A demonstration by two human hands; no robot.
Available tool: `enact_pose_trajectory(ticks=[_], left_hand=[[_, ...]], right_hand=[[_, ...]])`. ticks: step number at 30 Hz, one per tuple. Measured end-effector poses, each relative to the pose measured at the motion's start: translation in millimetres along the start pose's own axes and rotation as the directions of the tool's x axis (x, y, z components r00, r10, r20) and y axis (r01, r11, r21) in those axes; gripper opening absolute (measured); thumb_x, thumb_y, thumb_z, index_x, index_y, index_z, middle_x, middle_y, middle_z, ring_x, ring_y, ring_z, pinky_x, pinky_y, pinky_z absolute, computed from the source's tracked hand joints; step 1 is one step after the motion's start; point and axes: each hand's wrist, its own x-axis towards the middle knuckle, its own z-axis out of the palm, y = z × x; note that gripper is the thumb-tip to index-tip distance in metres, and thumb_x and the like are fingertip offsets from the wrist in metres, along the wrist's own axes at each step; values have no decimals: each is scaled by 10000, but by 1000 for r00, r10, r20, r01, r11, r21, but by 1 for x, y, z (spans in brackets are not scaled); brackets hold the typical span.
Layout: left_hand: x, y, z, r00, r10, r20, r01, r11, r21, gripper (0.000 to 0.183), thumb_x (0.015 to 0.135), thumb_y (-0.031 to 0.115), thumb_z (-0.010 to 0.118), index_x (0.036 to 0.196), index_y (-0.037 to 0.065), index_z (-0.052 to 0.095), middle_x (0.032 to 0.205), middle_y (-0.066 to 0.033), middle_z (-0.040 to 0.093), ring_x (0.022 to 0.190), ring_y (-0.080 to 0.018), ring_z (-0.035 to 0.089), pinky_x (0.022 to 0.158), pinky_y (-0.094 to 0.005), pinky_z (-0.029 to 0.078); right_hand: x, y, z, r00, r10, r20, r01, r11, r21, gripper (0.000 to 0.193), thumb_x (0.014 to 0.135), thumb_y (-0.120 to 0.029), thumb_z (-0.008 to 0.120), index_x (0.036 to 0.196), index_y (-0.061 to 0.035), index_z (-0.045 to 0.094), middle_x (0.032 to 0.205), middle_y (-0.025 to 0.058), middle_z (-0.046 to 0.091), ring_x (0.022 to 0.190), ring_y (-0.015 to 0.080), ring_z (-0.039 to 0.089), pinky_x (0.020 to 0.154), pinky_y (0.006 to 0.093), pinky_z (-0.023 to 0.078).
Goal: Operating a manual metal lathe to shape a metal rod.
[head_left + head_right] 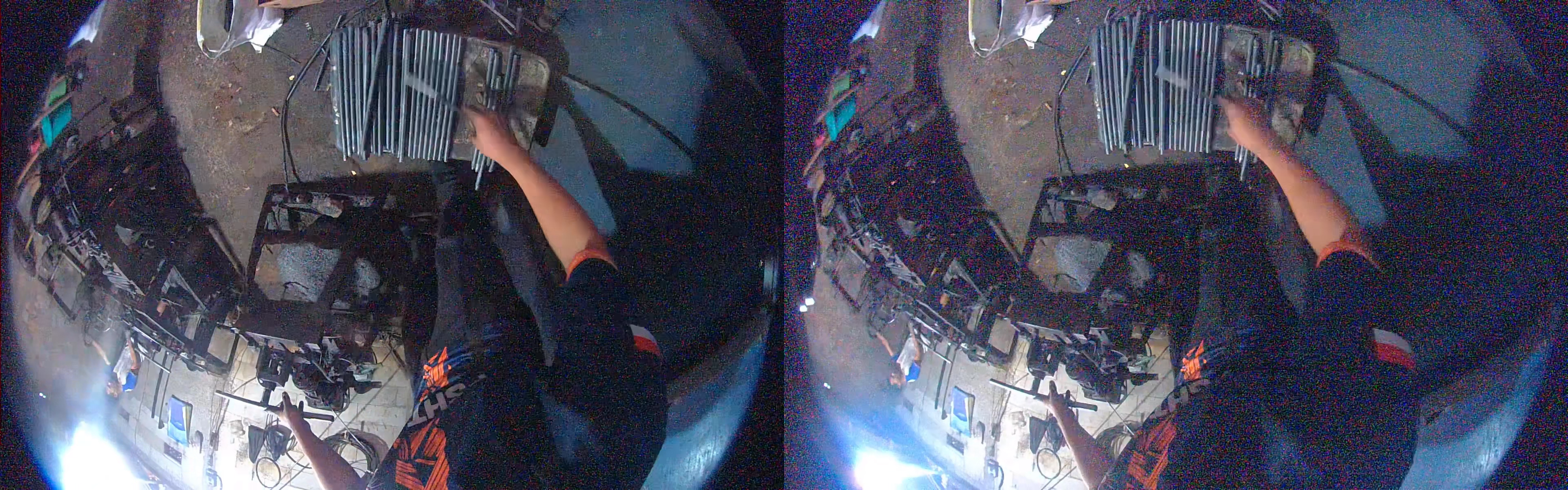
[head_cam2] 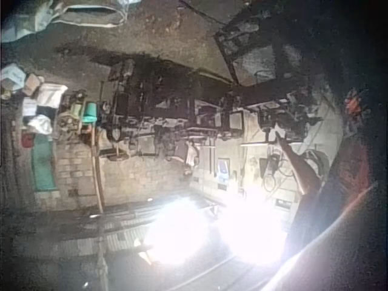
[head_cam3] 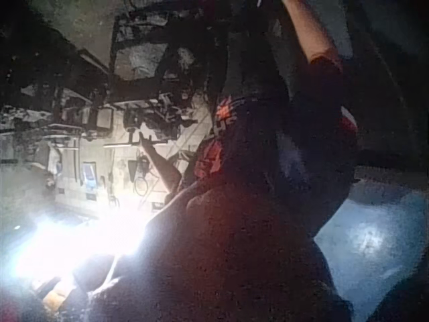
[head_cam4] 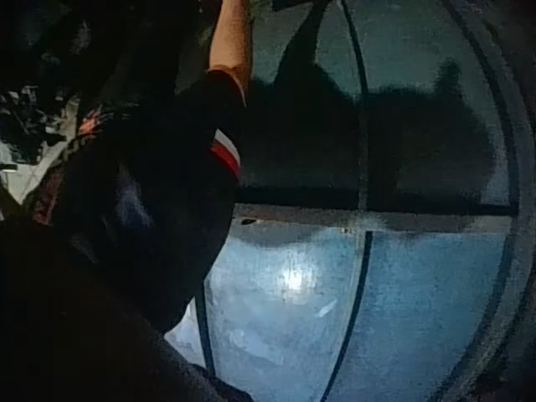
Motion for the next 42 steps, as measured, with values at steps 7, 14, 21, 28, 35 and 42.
enact_pose_trajectory(ticks=[7, 14, 21, 28, 35, 42], left_hand=[[21, -11, -11, 996, 79, 31, -78, 997, -29, 825, 815, 193, 678, 1430, 152, 129, 1383, -181, 332, 1241, -336, 341, 833, -548, 451], [-24, 4, 12, 980, 195, -37, -194, 981, 29, 836, 817, 201, 677, 1438, 155, 119, 1354, -186, 370, 1189, -328, 404, 828, -531, 464], [-5, -2, 6, 988, 133, -74, -127, 989, 74, 865, 822, 207, 673, 1462, 181, 92, 1489, -135, 172, 1242, -339, 395, 840, -490, 494], [7, -8, 2, 990, 128, -65, -123, 989, 78, 838, 825, 187, 667, 1461, 219, 121, 1408, -152, 313, 1184, -325, 443, 778, -451, 522], [7, -8, 1, 989, 141, -45, -138, 989, 58, 831, 830, 186, 658, 1461, 235, 119, 1316, -166, 416, 1125, -322, 467, 739, -462, 517], [-12, 0, 9, 980, 191, -60, -185, 978, 97, 837, 847, 188, 633, 1468, 242, 74, 1419, -178, 305, 1182, -338, 440, 778, -480, 499]], right_hand=[[12, 14, -11, 774, -564, 287, 598, 503, -624, 356, 732, -72, 564, 1081, -121, 609, 1159, 70, 546, 1189, 237, 449, 1081, 447, 290], [28, 12, 10, 662, -748, 41, 628, 525, -574, 378, 695, -47, 636, 1072, -38, 607, 1172, 153, 555, 1162, 335, 467, 1030, 467, 341], [24, 9, 73, 758, 247, -603, -49, 944, 325, 271, 704, -72, 632, 961, 10, 610, 895, 235, 623, 868, 415, 595, 720, 472, 464], [57, 7, 59, 813, 287, -507, -258, 958, 128, 231, 692, -128, 656, 869, 9, 597, 845, 238, 620, 848, 417, 600, 716, 505, 465], [56, -18, 37, 869, 356, -344, -266, 922, 283, 310, 681, -132, 651, 955, 0, 591, 939, 258, 613, 922, 417, 589, 809, 490, 471], [56, -20, 48, 855, 326, -404, -187, 919, 346, 303, 726, -121, 623, 1009, -15, 601, 992, 224, 619, 959, 402, 583, 823, 460, 477]])
